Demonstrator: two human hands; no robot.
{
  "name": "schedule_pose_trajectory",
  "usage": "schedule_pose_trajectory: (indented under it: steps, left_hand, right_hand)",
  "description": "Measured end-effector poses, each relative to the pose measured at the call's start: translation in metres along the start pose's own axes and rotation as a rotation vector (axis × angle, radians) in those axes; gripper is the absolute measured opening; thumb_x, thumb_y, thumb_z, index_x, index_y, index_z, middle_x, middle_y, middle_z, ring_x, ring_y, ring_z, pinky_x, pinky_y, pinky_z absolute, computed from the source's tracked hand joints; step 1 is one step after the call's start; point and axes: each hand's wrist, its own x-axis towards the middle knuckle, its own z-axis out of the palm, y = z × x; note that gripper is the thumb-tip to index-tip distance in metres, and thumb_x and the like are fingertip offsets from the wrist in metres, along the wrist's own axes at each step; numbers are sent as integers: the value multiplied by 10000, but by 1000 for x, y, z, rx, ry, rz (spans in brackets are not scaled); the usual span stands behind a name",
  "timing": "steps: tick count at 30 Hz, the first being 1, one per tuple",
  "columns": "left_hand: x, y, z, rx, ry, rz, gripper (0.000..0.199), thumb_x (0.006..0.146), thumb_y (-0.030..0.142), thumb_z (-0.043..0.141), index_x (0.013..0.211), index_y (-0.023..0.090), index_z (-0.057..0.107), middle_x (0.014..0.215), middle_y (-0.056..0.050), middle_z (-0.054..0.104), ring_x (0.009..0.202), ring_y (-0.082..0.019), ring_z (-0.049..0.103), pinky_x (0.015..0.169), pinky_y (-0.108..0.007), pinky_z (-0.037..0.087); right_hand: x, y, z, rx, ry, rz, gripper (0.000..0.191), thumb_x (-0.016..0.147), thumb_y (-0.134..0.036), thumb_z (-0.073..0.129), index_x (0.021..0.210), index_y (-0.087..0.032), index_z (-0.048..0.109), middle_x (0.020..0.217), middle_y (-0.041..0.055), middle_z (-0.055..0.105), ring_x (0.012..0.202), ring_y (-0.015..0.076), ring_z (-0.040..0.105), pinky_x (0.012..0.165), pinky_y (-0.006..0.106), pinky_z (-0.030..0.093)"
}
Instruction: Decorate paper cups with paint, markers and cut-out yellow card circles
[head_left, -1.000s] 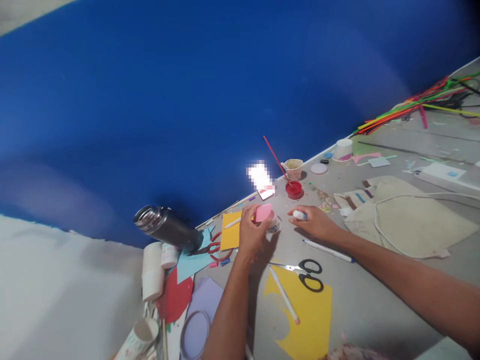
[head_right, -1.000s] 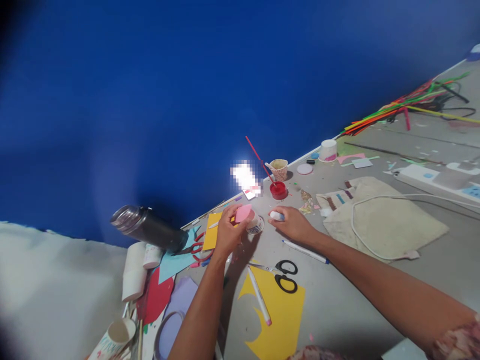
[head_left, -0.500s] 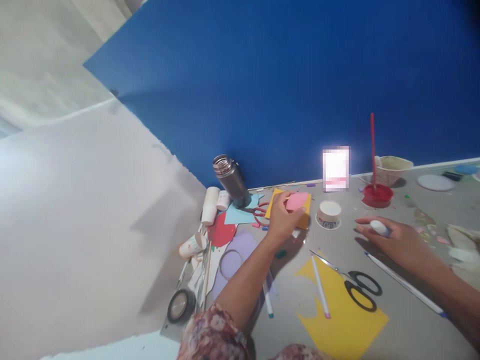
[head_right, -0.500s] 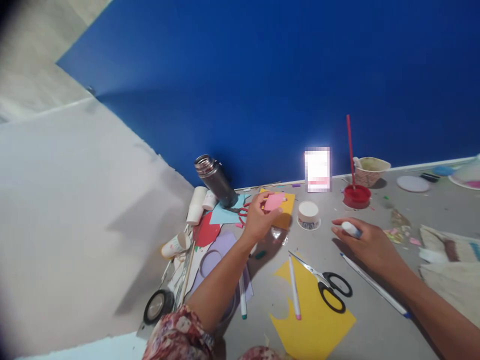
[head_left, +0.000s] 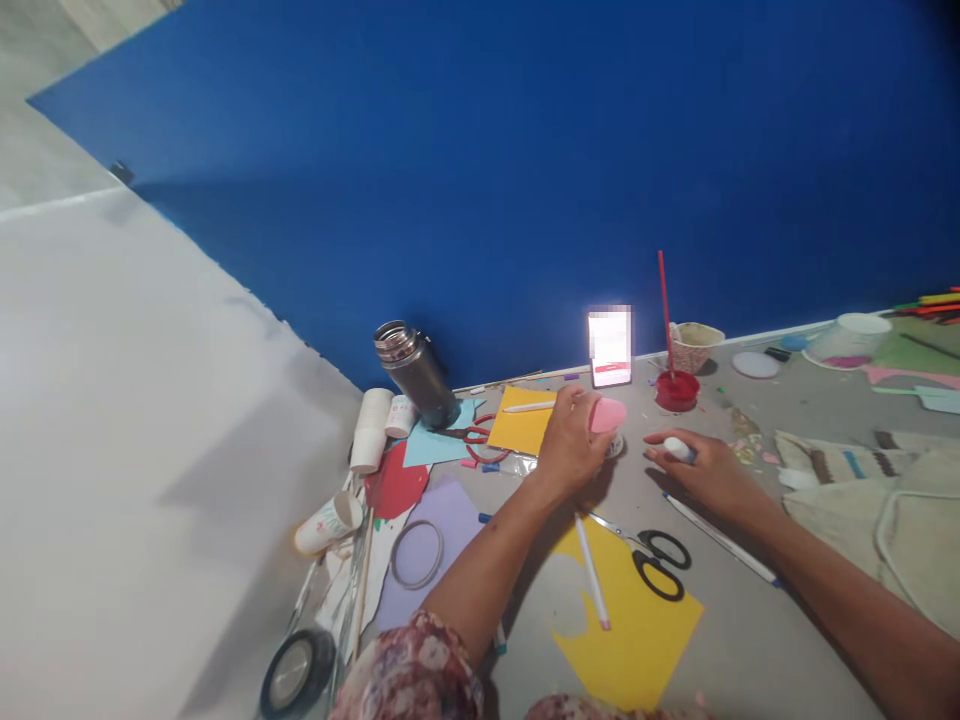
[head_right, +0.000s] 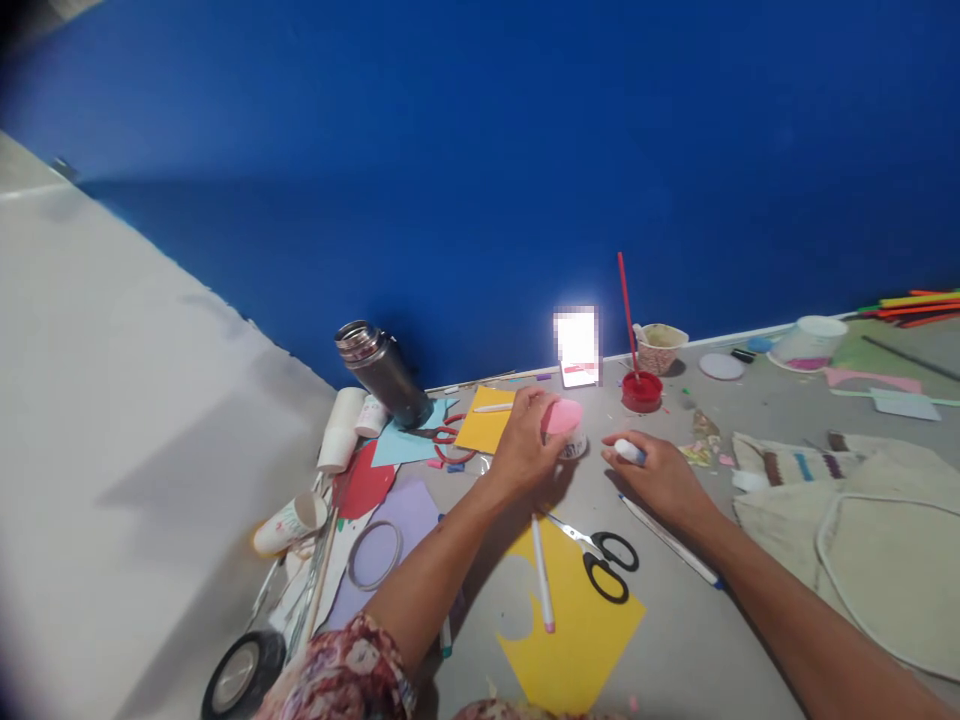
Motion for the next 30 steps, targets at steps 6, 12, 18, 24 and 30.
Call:
schedule_pose_trajectory:
  steps: [6,12,18,24,30]
  left_hand:
    - [-1,-6,3,140,-63,10,506,878,208,687,1371,190,576,1515,-166,478,1435,-320,471,1212,-495,416]
    - [-1,-6,-1,65,-107,-14,662,850,308,754,1462,208,521,1593,-169,420,1495,-347,411,1234,-537,376]
    - [2,-7,-3,-76,-94,-54,614,937,365,654,1516,243,490,1655,-141,405,1568,-316,330,1281,-541,293]
    - [7,-12,0,-102,-86,-89,511,980,382,593,1453,189,586,1634,-163,461,1550,-315,376,1286,-526,287]
    - [19,-13,3,-132,-127,-85,706,805,392,810,1454,210,598,1582,-151,527,1473,-334,478,1237,-517,369]
  right_hand:
    - [1,-6,-4,-19,-4,9,407,801,-528,627,965,-196,794,768,66,773,665,240,679,630,335,515]
    - [0,-10,-5,-42,0,1,390,810,-508,616,966,-199,796,731,48,767,636,229,670,619,326,509]
    - [-1,-12,-5,-17,1,-12,373,812,-494,637,994,-211,798,784,45,794,659,231,693,616,322,525]
    - [-3,-14,-5,-38,2,-39,378,834,-459,636,1069,-210,794,932,68,824,762,250,734,701,338,555]
    - [-1,-9,-2,-59,-11,-55,359,846,-437,629,1074,-212,792,920,66,829,745,252,743,687,341,560]
